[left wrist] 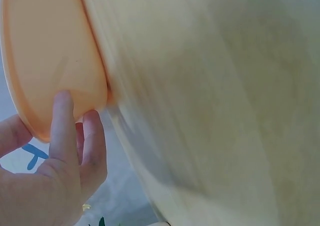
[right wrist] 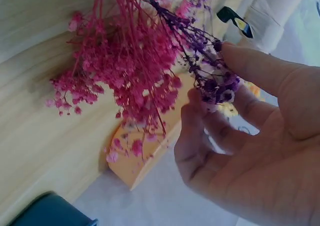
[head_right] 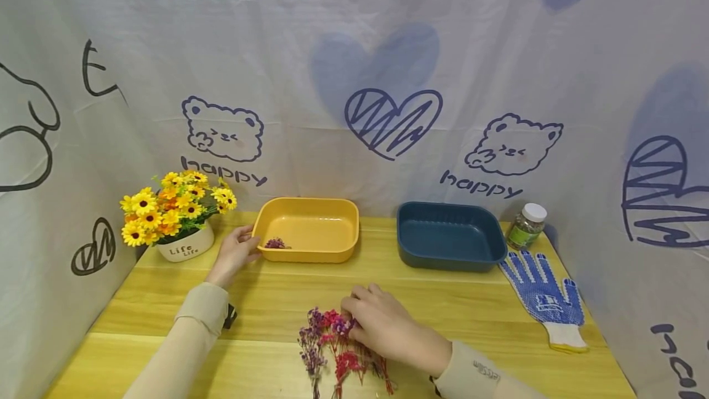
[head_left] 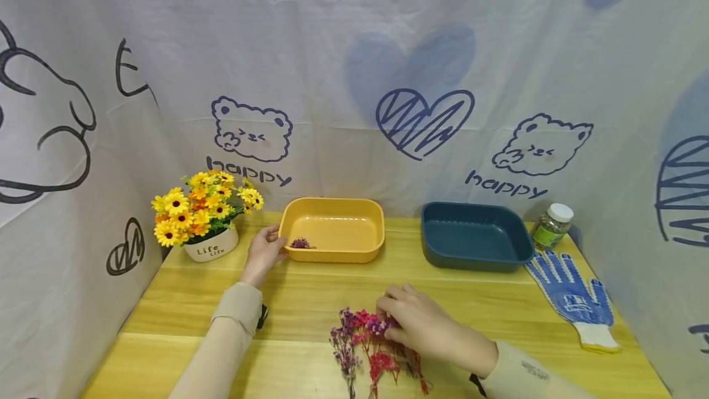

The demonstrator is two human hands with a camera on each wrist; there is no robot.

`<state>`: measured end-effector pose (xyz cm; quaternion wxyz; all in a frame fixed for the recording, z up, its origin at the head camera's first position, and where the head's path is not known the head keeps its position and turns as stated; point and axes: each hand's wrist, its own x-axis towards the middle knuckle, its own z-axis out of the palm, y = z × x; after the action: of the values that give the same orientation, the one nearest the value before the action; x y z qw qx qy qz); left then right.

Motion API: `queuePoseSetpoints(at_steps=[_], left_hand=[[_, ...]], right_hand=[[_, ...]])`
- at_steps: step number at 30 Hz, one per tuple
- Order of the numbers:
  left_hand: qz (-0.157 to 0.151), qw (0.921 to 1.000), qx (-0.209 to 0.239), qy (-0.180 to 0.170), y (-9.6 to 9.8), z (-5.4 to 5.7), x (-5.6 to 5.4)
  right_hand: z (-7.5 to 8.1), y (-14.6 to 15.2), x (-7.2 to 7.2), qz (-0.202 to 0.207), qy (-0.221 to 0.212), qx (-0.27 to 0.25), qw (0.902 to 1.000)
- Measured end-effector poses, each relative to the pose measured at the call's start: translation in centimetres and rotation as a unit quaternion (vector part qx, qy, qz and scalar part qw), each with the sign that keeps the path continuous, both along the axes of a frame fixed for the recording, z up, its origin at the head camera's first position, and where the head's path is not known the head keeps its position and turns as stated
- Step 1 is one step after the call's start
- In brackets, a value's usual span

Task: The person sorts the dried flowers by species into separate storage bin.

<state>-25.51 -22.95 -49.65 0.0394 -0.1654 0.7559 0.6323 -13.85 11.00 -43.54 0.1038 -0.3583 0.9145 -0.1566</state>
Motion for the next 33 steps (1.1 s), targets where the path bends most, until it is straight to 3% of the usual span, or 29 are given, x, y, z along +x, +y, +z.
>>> queuePoseSetpoints(at_steps=[6, 10, 14, 18, 22, 28, 33], left_hand=[[-0.001, 1.0000, 0.002, -0.002, 0.0, 0.2, 0.0], [-0.005, 1.0000, 0.008, 0.002, 0.0, 0.2, 0.0], [-0.009, 0.9999, 0.006, 0.006, 0.0, 0.1, 0.1], [-0.010, 0.9999, 0.001, 0.005, 0.0, 0.1, 0.2], [-0.014, 0.9999, -0.003, 0.001, -0.1, 0.1, 0.2], [-0.031, 0.9995, -0.011, -0.002, -0.1, 0.4, -0.1], [-0.030, 0.9995, -0.009, 0.001, -0.1, 0.6, -0.2]], right_hand=[[1.4, 1.1, 0.0, 0.009, -0.046, -0.058, 0.9972], [2.4, 1.9, -0.4, 0.001, -0.098, -0.110, 0.9892], [3.0, 2.6, -0.7, -0.011, -0.146, -0.153, 0.9774], [3.3, 3.1, -0.9, -0.017, -0.167, -0.197, 0.9660], [3.7, 3.2, -1.2, -0.032, -0.206, -0.235, 0.9494], [4.4, 2.9, -2.3, -0.040, -0.224, -0.281, 0.9324], [5.1, 2.8, -3.5, -0.071, -0.263, -0.310, 0.9110]])
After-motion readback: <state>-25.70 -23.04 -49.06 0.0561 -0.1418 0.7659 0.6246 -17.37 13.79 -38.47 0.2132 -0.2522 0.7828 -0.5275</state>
